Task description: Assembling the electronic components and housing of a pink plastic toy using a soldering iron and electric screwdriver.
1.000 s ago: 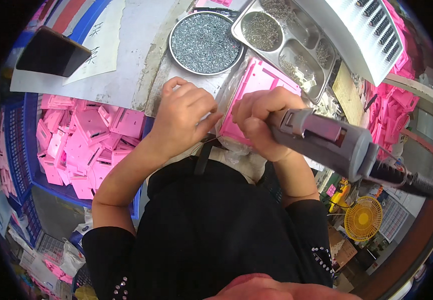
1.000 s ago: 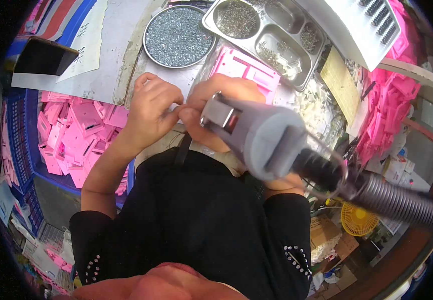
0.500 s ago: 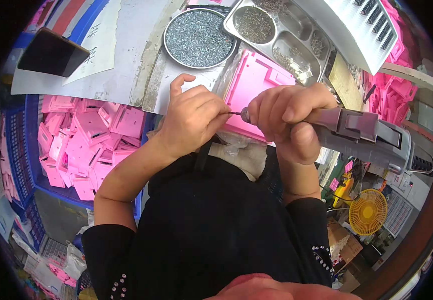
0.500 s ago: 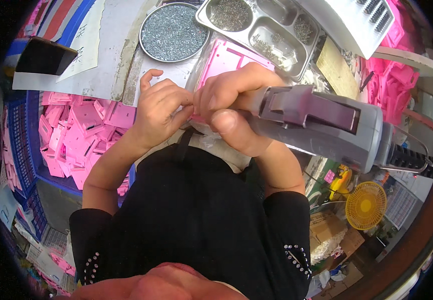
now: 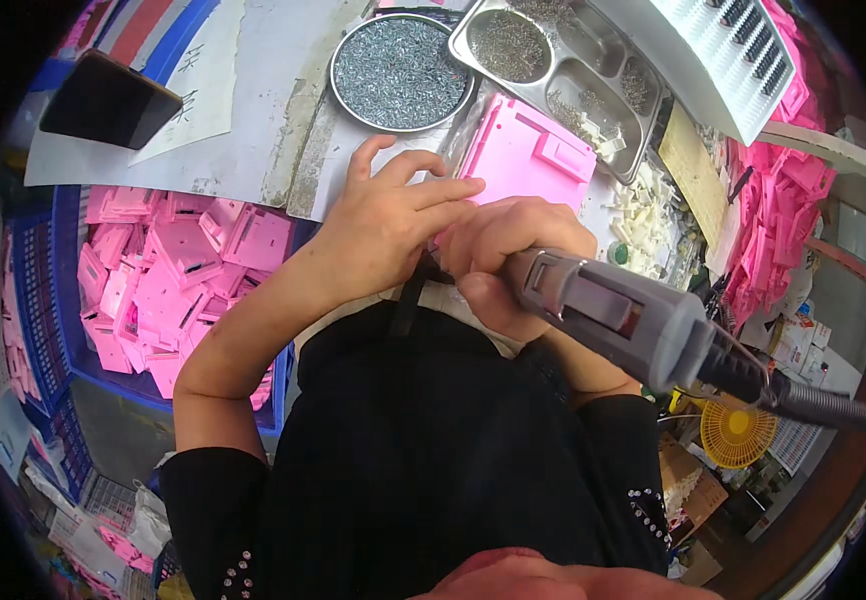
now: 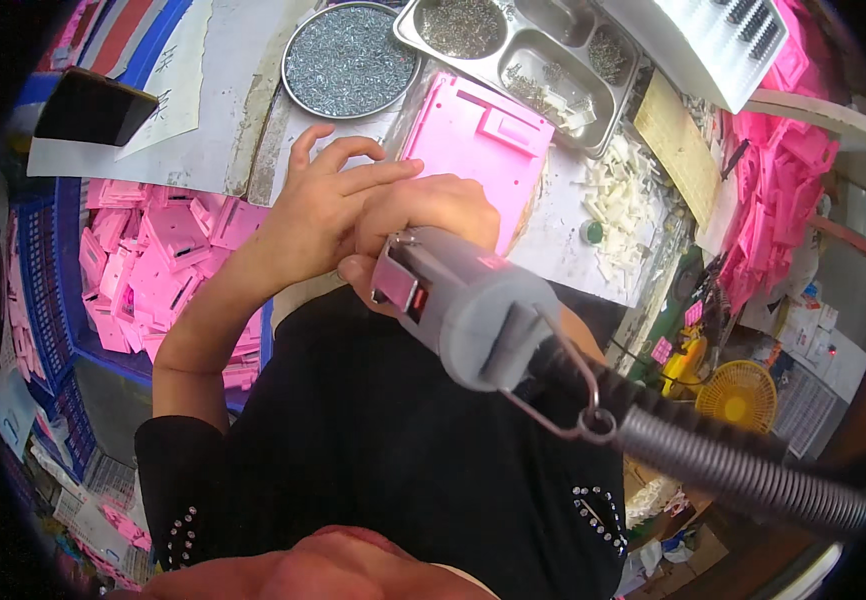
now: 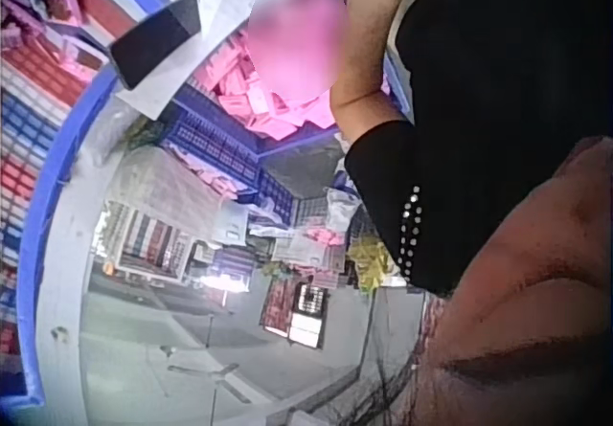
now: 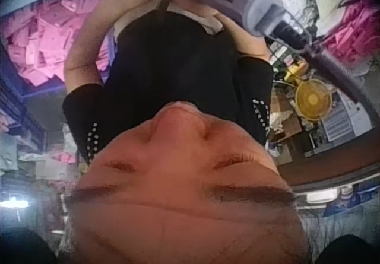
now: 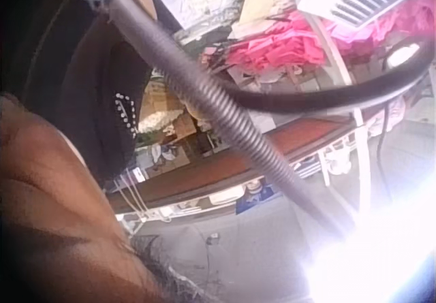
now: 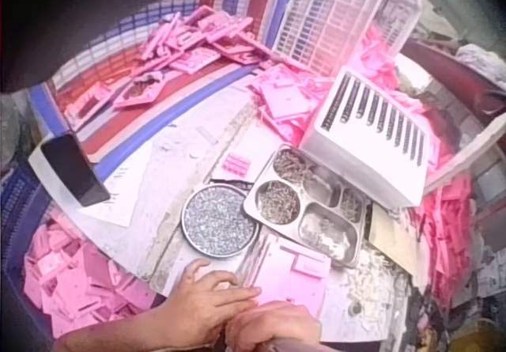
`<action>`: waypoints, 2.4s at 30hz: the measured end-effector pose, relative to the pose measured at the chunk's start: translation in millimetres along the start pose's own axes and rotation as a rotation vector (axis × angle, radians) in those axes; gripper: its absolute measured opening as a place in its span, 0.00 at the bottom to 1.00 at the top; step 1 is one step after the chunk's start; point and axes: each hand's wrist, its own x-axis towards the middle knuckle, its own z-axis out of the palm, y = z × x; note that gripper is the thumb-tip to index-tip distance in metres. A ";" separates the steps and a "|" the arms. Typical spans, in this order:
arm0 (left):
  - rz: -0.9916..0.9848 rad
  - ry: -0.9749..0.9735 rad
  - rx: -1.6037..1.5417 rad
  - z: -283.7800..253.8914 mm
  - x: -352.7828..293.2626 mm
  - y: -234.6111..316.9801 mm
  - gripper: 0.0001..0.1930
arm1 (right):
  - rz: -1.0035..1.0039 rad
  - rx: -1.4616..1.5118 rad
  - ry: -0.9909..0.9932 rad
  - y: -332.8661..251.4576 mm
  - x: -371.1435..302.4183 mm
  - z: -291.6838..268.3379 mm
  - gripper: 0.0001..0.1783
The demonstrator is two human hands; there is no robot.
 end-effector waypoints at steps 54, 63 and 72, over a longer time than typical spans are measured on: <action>0.138 -0.072 0.155 56.9 131.8 -4.1 0.21 | 0.011 -0.019 0.474 -4.3 -84.8 -81.1 0.08; 0.188 0.091 0.253 -10.7 121.5 22.7 0.15 | -0.093 0.082 0.729 -55.1 -63.2 -109.8 0.14; -1.170 0.205 0.317 -147.8 -209.5 -40.3 0.17 | 0.069 -0.204 0.787 -28.5 -60.2 -177.8 0.16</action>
